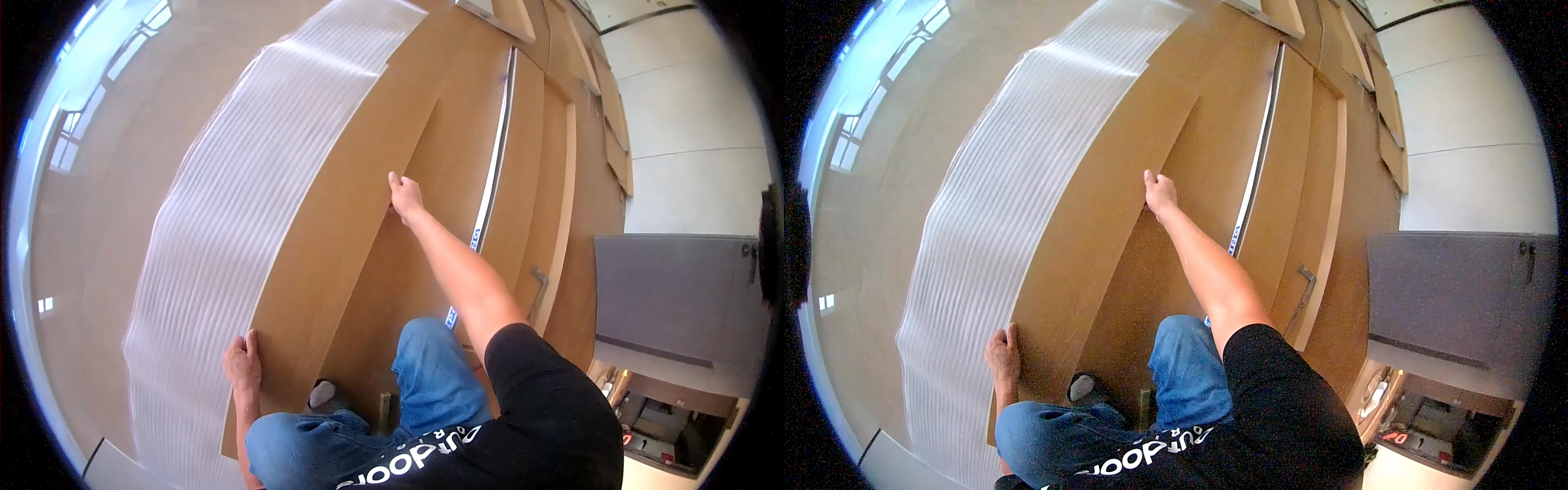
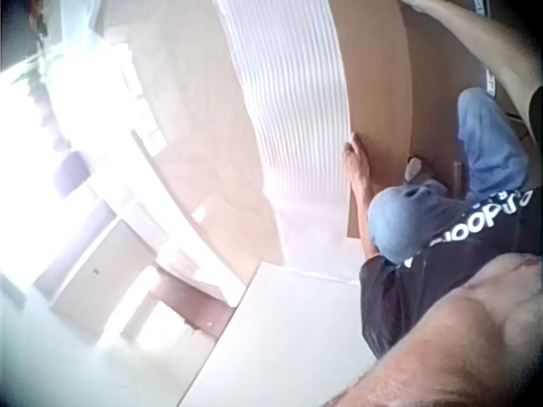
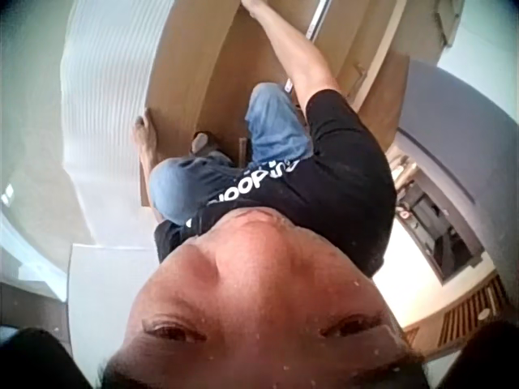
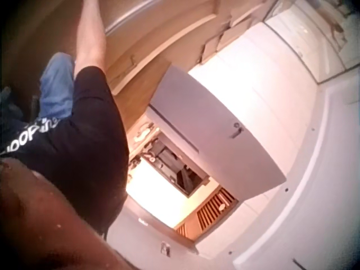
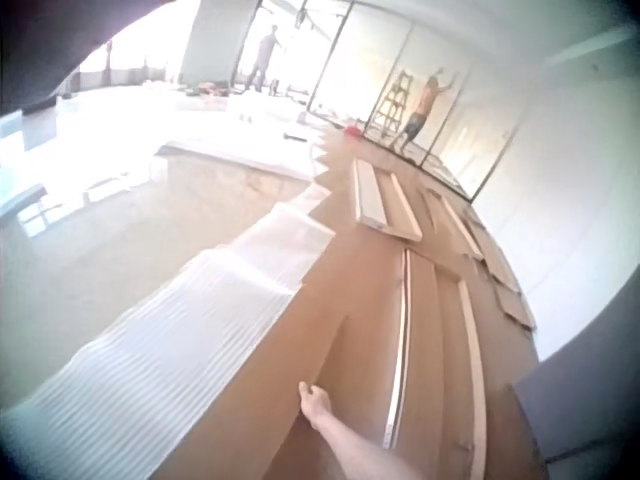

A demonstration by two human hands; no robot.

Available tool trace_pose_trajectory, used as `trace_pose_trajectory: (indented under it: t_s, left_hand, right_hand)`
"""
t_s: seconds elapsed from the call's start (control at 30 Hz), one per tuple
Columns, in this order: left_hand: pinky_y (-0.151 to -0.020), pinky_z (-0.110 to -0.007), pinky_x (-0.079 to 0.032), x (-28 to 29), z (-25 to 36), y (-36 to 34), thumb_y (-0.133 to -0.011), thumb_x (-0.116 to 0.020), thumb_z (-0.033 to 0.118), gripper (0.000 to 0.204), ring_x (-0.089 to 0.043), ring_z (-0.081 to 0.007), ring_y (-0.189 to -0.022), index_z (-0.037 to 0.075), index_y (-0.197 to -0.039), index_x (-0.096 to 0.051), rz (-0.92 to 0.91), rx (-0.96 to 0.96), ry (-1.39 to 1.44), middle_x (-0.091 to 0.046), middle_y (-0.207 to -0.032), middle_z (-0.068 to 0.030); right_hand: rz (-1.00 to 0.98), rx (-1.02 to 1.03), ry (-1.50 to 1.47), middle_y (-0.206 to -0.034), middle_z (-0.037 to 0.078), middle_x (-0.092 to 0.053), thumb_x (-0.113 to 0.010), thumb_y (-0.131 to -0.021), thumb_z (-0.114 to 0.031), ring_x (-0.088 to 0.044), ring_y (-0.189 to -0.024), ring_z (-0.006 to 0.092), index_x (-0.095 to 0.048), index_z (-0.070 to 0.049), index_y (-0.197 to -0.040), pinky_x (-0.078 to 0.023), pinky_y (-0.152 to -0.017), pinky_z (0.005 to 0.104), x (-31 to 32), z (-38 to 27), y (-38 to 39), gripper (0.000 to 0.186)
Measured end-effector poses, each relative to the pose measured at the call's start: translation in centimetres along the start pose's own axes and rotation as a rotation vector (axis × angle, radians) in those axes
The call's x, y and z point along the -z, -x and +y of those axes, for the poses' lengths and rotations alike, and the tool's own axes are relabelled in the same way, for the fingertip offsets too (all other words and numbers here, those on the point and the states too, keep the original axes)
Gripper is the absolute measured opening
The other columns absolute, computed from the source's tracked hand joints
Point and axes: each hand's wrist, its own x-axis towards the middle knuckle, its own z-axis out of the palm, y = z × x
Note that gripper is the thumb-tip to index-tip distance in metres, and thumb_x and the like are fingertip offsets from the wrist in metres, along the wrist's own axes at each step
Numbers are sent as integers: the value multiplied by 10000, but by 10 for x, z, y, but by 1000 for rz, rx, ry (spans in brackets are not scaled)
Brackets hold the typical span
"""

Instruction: The person cuts white foam underlayment with a utility knife, fits laminate planks together using a hammer and a tapping block, and aligns the planks by hand.

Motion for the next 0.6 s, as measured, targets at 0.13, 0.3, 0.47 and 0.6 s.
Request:
trace_pose_trajectory:
  t_s: [0.13,0.3,0.47,0.6]
  left_hand:
    - [-642,-498,-440,-32,-4,-21,-1022,-611,470,563,-546,-399,-652,-19,-745,-588,-28,24,48,-608,-689,-223]
    - [-638,-495,-432,-45,-25,-33,-1032,-600,478,584,-531,-389,-641,-30,-743,-582,-6,82,112,-592,-675,-219]
    - [-617,-498,-429,-49,-31,-39,-1032,-607,467,589,-521,-383,-599,-45,-743,-589,39,-20,66,-572,-640,-228]
    - [-617,-498,-432,-44,-31,-38,-1032,-609,463,587,-527,-378,-598,-45,-738,-592,58,-43,67,-580,-646,-230]
  right_hand:
    - [-36,-29,14,-764,105,-644,-552,-1064,-470,-627,-610,183,-595,20,-839,-522,-492,351,8,9,-16,541]
    - [-192,-166,3,-705,99,-656,-527,-1077,-463,-648,-542,182,-578,20,-893,-542,-465,307,5,-38,3,520]
    - [-253,-166,-13,-715,119,-689,-518,-1079,-474,-704,-565,181,-576,11,-922,-546,-475,313,14,-41,6,513]
    - [-287,-179,47,-726,121,-694,-513,-1078,-485,-706,-565,181,-580,10,-930,-546,-478,313,14,-49,8,521]
